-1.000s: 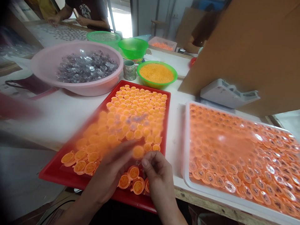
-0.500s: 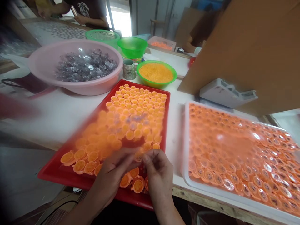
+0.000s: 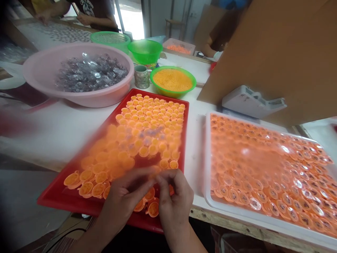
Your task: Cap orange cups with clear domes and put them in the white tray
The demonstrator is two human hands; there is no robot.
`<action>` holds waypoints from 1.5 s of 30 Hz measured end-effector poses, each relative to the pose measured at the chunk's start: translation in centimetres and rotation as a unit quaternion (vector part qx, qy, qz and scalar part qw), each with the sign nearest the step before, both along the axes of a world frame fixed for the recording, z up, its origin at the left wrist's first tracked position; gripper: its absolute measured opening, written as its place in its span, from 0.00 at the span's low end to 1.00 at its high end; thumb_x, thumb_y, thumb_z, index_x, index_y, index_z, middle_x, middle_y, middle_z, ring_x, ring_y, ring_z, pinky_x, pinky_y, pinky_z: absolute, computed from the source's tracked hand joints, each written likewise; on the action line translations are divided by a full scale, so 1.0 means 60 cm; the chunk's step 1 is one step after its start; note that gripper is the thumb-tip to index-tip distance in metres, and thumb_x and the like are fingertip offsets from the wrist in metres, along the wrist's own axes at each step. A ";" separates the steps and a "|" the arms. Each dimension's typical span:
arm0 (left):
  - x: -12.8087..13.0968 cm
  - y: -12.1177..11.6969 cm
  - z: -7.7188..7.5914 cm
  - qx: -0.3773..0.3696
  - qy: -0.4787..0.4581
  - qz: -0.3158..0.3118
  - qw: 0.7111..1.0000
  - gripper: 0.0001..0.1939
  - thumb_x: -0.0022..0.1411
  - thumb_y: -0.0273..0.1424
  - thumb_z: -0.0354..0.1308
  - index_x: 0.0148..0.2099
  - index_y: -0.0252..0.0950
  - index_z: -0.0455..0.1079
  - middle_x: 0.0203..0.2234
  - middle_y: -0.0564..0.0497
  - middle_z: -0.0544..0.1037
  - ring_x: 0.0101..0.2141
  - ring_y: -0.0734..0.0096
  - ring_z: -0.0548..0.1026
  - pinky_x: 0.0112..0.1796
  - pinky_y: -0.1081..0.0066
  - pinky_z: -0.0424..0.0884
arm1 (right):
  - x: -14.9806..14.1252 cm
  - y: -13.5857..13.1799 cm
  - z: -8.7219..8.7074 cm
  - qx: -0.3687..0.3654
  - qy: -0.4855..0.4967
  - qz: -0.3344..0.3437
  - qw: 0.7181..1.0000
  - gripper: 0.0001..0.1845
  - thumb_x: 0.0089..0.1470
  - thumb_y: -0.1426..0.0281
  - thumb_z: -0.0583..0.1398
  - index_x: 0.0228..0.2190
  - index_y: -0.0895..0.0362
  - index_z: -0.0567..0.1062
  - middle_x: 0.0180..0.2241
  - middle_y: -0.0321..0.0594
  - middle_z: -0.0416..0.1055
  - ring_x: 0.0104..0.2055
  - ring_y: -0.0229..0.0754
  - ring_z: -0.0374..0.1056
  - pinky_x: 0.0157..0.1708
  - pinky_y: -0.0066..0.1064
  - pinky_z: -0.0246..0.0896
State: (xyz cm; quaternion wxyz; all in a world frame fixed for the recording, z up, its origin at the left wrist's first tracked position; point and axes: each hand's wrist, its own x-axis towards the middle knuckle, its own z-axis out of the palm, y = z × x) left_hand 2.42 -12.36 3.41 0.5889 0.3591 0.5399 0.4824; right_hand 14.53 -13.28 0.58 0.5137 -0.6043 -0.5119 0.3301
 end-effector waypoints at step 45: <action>-0.019 0.014 -0.011 -0.150 -0.181 0.020 0.972 0.09 0.56 0.29 0.65 0.41 0.37 0.79 0.38 0.49 0.81 0.41 0.64 0.78 0.40 0.70 0.78 | 0.046 0.002 0.028 -0.173 0.166 0.217 0.946 0.08 0.62 0.64 0.58 0.32 0.54 0.70 0.28 0.33 0.63 0.27 0.35 0.59 0.27 0.26 0.58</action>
